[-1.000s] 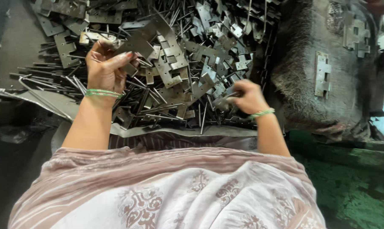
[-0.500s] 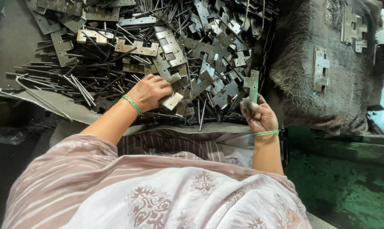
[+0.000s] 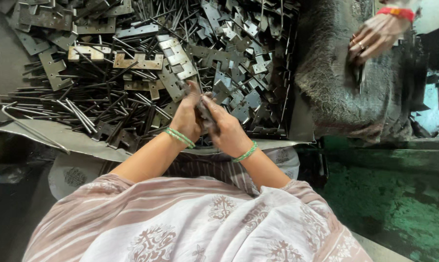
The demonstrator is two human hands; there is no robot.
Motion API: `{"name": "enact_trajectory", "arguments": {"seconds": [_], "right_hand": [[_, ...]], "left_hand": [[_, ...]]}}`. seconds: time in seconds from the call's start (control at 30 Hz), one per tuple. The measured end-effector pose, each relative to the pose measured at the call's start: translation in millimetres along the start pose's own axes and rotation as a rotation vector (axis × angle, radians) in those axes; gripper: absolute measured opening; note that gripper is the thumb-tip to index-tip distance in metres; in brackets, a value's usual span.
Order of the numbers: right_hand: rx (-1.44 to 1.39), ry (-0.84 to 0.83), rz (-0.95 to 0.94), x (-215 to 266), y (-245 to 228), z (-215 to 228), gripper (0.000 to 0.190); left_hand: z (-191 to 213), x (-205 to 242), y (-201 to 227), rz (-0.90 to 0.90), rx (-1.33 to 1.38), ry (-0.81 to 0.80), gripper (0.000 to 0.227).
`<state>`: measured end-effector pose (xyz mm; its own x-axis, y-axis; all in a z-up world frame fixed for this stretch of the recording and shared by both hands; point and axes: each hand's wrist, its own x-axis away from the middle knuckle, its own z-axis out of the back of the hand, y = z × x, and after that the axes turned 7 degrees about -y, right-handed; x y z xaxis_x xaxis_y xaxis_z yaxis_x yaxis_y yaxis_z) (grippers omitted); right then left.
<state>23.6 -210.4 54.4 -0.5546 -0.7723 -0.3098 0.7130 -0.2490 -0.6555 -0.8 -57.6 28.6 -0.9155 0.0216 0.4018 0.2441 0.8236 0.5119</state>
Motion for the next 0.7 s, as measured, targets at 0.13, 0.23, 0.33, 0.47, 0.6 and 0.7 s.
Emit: {"name": "enact_trajectory", "arguments": {"seconds": [0.13,0.23,0.33,0.47,0.6,0.7], "right_hand": [[-0.859,0.247,-0.581,1.3,35.7,51.4,0.045],[-0.898,0.533,-0.377,18.9,95.1,118.1,0.033],[0.319,0.659,-0.497,41.7,166.7,186.0,0.04],[0.909,0.286,-0.797,75.6,210.6,224.7,0.057],[1.144,0.225,-0.379,69.0,189.0,184.9,0.041],[0.723,-0.035,-0.289,49.6,165.5,115.3,0.048]], "left_hand": [[21.1,-15.9,18.2,-0.203,-1.114,-0.164,0.053],[54.9,-20.2,34.2,-0.58,-2.141,0.237,0.058],[71.1,-20.7,40.5,-0.637,-2.449,0.134,0.047],[66.9,-21.0,47.8,-0.603,-2.459,-0.026,0.033],[58.7,-25.1,60.1,-0.824,-1.909,-0.203,0.033],[55.1,-24.4,59.7,-0.623,-1.066,-0.418,0.034]]}}
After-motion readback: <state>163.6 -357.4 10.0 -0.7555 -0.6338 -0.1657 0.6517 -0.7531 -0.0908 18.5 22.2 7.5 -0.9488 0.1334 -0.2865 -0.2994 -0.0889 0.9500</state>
